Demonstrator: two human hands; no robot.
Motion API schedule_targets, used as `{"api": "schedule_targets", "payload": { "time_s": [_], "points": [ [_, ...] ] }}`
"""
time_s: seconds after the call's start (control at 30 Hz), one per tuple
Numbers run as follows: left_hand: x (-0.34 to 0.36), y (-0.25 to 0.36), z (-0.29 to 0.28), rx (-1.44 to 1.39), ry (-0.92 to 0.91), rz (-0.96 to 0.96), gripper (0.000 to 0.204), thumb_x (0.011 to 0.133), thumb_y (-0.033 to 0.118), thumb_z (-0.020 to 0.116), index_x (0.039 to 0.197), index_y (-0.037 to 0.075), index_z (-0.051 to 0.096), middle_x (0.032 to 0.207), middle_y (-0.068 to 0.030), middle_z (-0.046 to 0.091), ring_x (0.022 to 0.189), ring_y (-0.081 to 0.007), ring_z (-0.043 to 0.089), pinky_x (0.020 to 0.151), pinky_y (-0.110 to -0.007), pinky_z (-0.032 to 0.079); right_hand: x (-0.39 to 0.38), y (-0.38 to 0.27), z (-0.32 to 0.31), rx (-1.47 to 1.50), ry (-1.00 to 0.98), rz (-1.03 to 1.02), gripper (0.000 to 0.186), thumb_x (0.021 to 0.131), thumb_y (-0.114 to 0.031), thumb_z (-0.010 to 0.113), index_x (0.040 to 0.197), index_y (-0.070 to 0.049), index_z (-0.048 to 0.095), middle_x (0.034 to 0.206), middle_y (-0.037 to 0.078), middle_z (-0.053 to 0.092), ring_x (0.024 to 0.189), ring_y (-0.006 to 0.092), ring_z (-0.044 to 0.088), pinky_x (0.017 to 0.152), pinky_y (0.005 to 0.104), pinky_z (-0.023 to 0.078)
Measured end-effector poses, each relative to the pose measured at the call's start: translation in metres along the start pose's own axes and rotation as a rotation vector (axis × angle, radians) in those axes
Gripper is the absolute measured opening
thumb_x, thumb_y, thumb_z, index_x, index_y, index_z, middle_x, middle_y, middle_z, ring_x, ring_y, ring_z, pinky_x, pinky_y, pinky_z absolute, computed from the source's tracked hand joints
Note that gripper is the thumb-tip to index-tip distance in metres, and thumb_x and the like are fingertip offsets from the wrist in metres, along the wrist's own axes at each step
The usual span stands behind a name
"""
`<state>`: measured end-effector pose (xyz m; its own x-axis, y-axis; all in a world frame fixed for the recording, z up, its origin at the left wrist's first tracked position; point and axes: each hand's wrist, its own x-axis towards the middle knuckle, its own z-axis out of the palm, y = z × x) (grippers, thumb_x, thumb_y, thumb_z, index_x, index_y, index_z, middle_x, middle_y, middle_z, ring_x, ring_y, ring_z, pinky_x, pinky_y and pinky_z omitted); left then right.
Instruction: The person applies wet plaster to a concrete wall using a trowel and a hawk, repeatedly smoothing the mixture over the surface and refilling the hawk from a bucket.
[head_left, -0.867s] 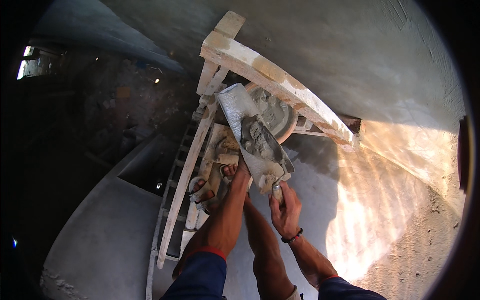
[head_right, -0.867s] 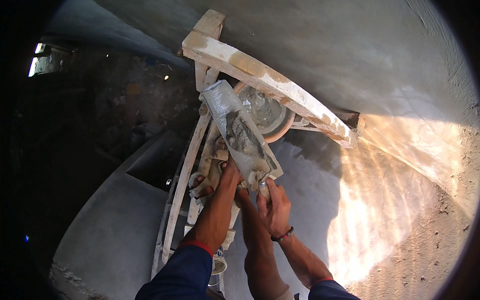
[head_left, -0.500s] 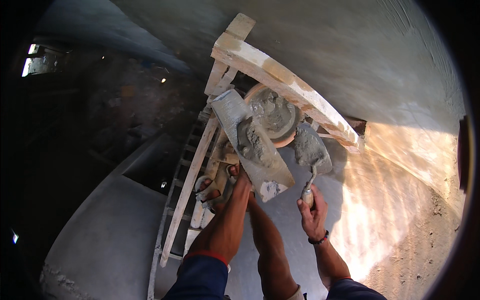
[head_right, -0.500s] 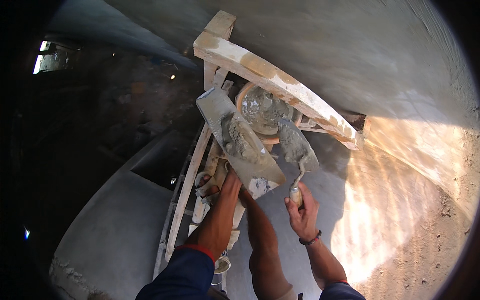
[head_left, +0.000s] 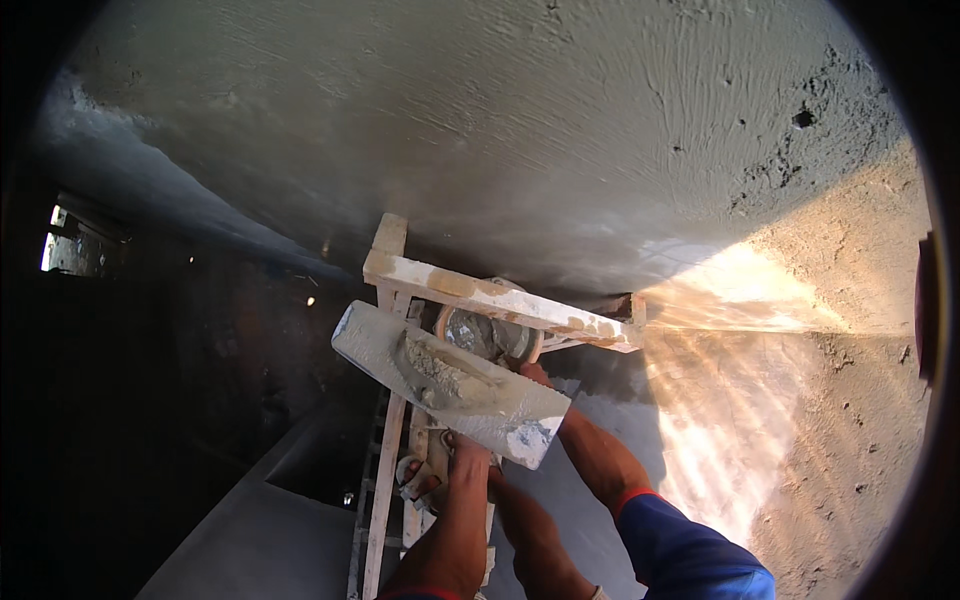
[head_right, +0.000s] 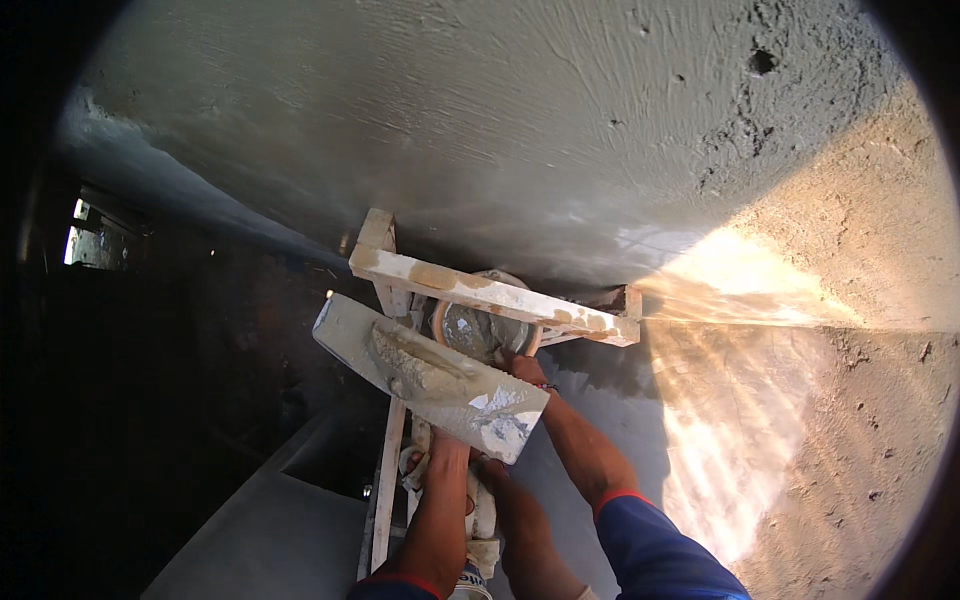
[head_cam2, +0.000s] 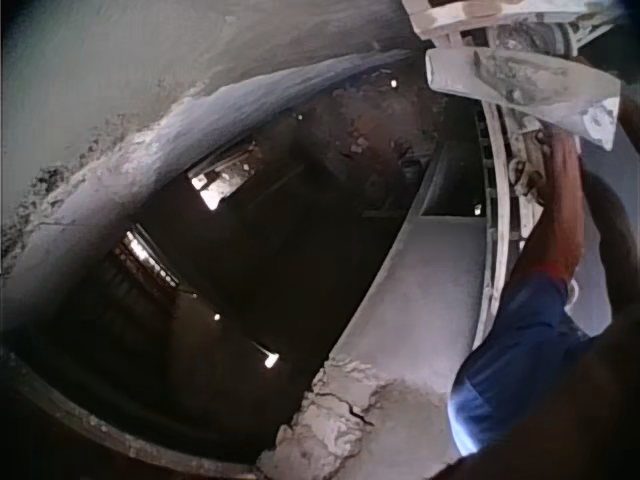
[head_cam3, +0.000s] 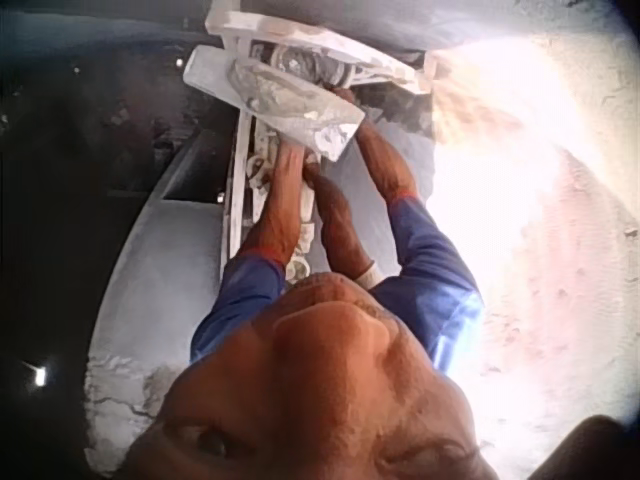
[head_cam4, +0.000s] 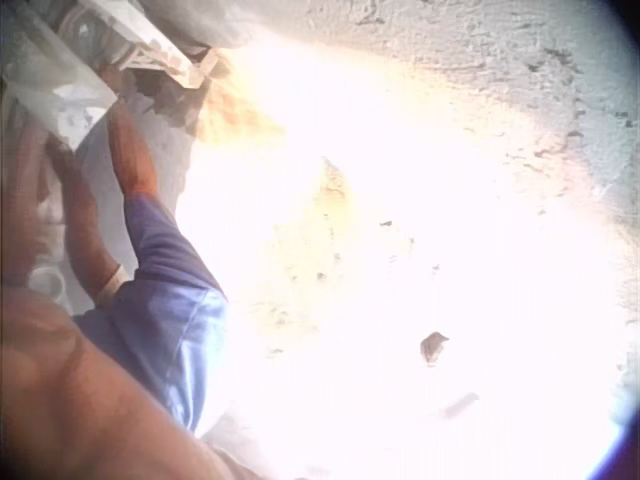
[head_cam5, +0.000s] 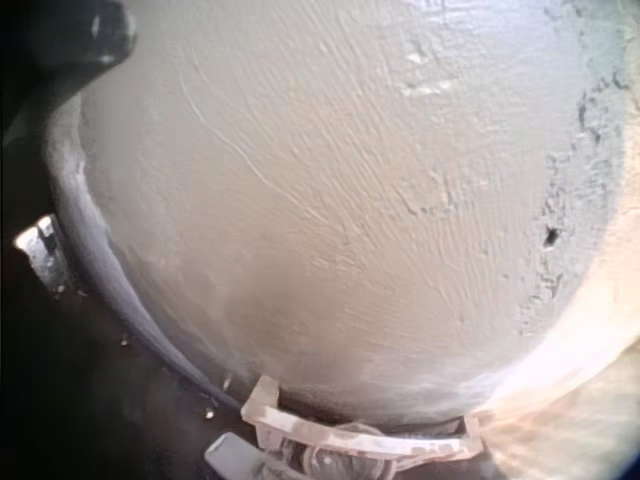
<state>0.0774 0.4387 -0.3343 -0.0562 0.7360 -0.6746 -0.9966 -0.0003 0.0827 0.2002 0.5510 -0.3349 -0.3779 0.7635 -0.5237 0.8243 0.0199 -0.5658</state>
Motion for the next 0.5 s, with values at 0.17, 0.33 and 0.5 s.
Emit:
{"api": "schedule_targets", "payload": {
  "time_s": [0.17,0.33,0.5],
  "points": [
    [0.006,-0.030,0.081,0.023,-0.149,0.026,0.057,0.093,0.053,0.043,0.134,0.013,0.046,0.133,-0.0065,0.050,0.121,-0.0259,0.046,0.104,-0.043,0.035,-0.083,0.000,-0.008,0.870,0.016,-0.112,0.047,0.082,-0.029,0.067,0.121,-0.005,0.057,0.098,0.024,0.067,0.089,0.0368,0.067,0.077,0.0417,0.053],
    [0.022,-0.075,0.154,0.033,-0.355,0.157,0.057,0.093,0.053,0.043,0.134,0.014,0.046,0.134,-0.0064,0.050,0.123,-0.0260,0.045,0.105,-0.043,0.034,-0.181,-0.054,-0.092,0.179,0.063,-0.010,0.037,0.085,-0.010,0.059,0.119,0.000,0.056,0.091,0.017,0.069,0.087,0.0322,0.068,0.077,0.0407,0.054],
    [0.016,-0.102,0.243,0.126,-0.485,0.359,0.056,0.093,0.050,0.044,0.136,0.013,0.044,0.136,-0.0065,0.049,0.125,-0.0266,0.044,0.106,-0.045,0.034,-0.245,-0.065,-0.134,0.333,0.151,0.103,0.037,0.085,-0.009,0.060,0.122,-0.001,0.056,0.091,0.017,0.069,0.085,0.0293,0.069,0.075,0.0378,0.054]
  ]
}}
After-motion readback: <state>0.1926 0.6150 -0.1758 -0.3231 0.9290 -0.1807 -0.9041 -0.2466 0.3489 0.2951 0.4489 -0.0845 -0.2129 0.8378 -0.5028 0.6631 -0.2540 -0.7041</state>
